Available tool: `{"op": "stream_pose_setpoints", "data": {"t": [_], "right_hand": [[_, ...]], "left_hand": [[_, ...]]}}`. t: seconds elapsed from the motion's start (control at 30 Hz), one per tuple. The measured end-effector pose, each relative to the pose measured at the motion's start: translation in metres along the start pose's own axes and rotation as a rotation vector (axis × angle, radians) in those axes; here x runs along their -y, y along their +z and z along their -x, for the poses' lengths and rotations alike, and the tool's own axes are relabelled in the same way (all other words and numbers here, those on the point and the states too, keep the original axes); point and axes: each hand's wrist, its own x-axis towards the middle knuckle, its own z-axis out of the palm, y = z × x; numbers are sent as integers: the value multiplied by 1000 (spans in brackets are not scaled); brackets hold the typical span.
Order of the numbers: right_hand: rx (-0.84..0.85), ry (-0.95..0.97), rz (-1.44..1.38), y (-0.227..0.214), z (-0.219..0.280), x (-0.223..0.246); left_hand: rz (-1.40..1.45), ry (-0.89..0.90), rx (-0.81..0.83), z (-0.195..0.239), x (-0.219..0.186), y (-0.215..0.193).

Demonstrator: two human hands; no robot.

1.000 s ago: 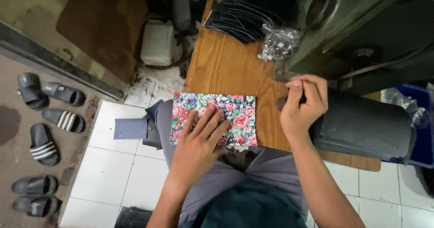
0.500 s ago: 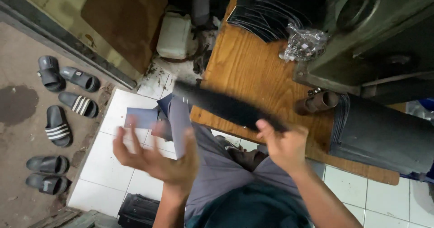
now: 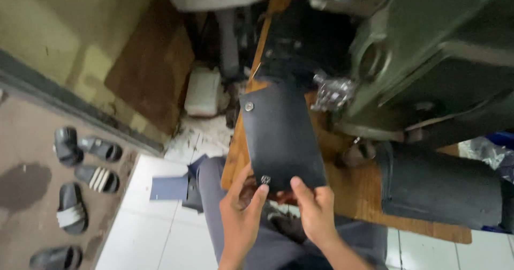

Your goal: The person sits at a wooden workbench and attaches snap fasteners to leather pieces. They align a snap component on a blue leather piece, hammer it with a mallet, then fit and press mating snap parts onto black leather pieces by hand, working on one piece at a time.

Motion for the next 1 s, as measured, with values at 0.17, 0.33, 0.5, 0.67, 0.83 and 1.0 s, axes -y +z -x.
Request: {"op": "stream_pose_setpoints", "data": {"t": [0.17, 0.33, 0.5, 0.67, 0.83, 1.0], "right_hand": [[66, -48, -137, 2, -18, 15], [-41, -138, -273, 16, -47, 42], [-27, -250, -413, 32, -76, 59], [83, -342, -622, 41, -96, 60], [84, -304, -526, 31, -70, 47], [260, -361, -448, 0, -27, 4]], "left_hand": [[-24, 16, -4, -30, 0, 13], [-34, 119, 28, -74, -16, 36], [-57, 120, 78, -111, -43, 61], [14, 273, 61, -186, -6, 84], [-233, 391, -35, -211, -32, 109], [81, 295, 99, -211, -29, 121]]}}
